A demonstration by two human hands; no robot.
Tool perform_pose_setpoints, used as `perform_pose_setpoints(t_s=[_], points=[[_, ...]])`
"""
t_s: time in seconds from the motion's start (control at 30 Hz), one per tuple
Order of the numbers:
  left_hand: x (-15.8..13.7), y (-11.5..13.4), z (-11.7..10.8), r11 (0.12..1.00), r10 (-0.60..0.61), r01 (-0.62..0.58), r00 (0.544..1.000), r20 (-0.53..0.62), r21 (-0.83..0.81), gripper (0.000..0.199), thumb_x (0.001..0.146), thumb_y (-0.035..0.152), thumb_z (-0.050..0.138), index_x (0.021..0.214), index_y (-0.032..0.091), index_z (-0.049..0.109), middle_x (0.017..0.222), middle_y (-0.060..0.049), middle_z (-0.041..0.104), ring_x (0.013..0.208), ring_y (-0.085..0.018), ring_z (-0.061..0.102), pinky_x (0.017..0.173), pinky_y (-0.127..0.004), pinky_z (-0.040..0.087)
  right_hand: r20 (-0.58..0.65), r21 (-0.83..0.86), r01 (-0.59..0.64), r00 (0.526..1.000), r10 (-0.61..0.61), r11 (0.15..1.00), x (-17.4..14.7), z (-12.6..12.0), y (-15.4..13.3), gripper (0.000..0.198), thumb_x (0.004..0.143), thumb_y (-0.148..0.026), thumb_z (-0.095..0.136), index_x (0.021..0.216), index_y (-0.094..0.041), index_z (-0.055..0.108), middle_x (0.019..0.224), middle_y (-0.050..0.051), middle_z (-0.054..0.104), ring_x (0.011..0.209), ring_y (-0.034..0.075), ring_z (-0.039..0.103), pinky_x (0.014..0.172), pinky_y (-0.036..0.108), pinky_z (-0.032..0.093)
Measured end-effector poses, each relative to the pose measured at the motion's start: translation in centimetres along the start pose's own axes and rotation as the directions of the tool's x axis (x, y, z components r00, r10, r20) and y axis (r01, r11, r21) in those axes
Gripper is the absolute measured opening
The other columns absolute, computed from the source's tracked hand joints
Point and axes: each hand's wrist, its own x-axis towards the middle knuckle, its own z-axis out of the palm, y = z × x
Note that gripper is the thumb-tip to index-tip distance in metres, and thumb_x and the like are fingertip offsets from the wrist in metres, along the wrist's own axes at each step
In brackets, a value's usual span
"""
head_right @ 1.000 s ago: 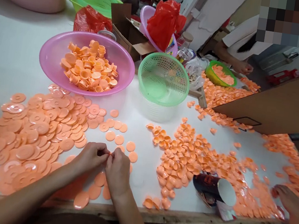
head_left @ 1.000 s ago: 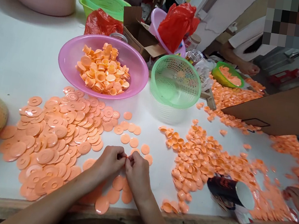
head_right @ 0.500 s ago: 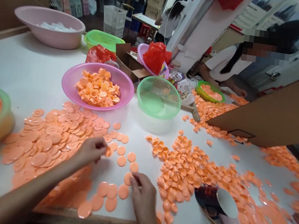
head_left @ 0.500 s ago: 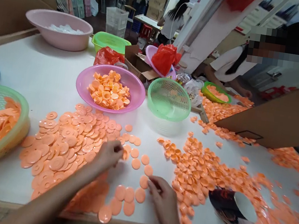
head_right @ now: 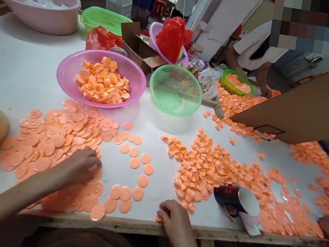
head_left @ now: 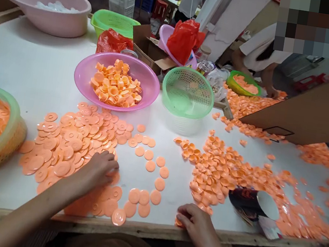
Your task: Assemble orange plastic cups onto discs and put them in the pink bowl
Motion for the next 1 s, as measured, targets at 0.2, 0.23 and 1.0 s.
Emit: perform_pose_setpoints(t_s=[0.2, 0.23, 1.0], points=[[2.0, 2.0, 3.1, 0.999, 0.029, -0.023, 0.991, -0.134, 0.048, 0.016, 0.084, 0.015, 0.054, 0.076, 0.020, 0.066, 0.082, -0.005, 0.061, 0.085, -0.021, 0.050, 0.072, -0.034, 0.030, -0.111, 0.028, 0.021, 0.994, -0.018, 0.999, 1.8, -0.3, -3.0, 0.015, 0.063, -0.021, 0.052, 0.061, -0.021, 0.067, 0.064, 0.004, 0.068, 0.066, 0.021, 0.062, 0.062, 0.030, 0.044], [2.5, 2.4, 3.1, 0.999, 0.021, -0.016, 0.990, -0.140, 0.037, 0.015, 0.085, 0.017, 0.054, 0.078, 0.021, 0.066, 0.083, -0.005, 0.061, 0.084, -0.021, 0.050, 0.072, -0.034, 0.029, -0.171, 0.100, 0.049, 0.985, -0.031, 0.994, 2.3, 0.1, -4.2, 0.016, 0.066, -0.022, 0.054, 0.066, -0.020, 0.069, 0.066, 0.004, 0.069, 0.067, 0.021, 0.063, 0.062, 0.030, 0.046], [3.5, 3.4, 3.2, 0.908, -0.190, 0.133, 0.976, -0.108, -0.397, 0.013, 0.082, 0.019, 0.055, 0.084, 0.020, 0.068, 0.080, -0.003, 0.063, 0.076, -0.016, 0.056, 0.069, -0.029, 0.038, -0.291, 0.201, 0.303, 0.926, -0.239, 0.931, 8.6, 7.5, -13.6, 0.014, 0.074, -0.012, 0.052, 0.063, -0.021, 0.050, 0.068, 0.000, 0.056, 0.064, 0.015, 0.051, 0.058, 0.026, 0.039]])
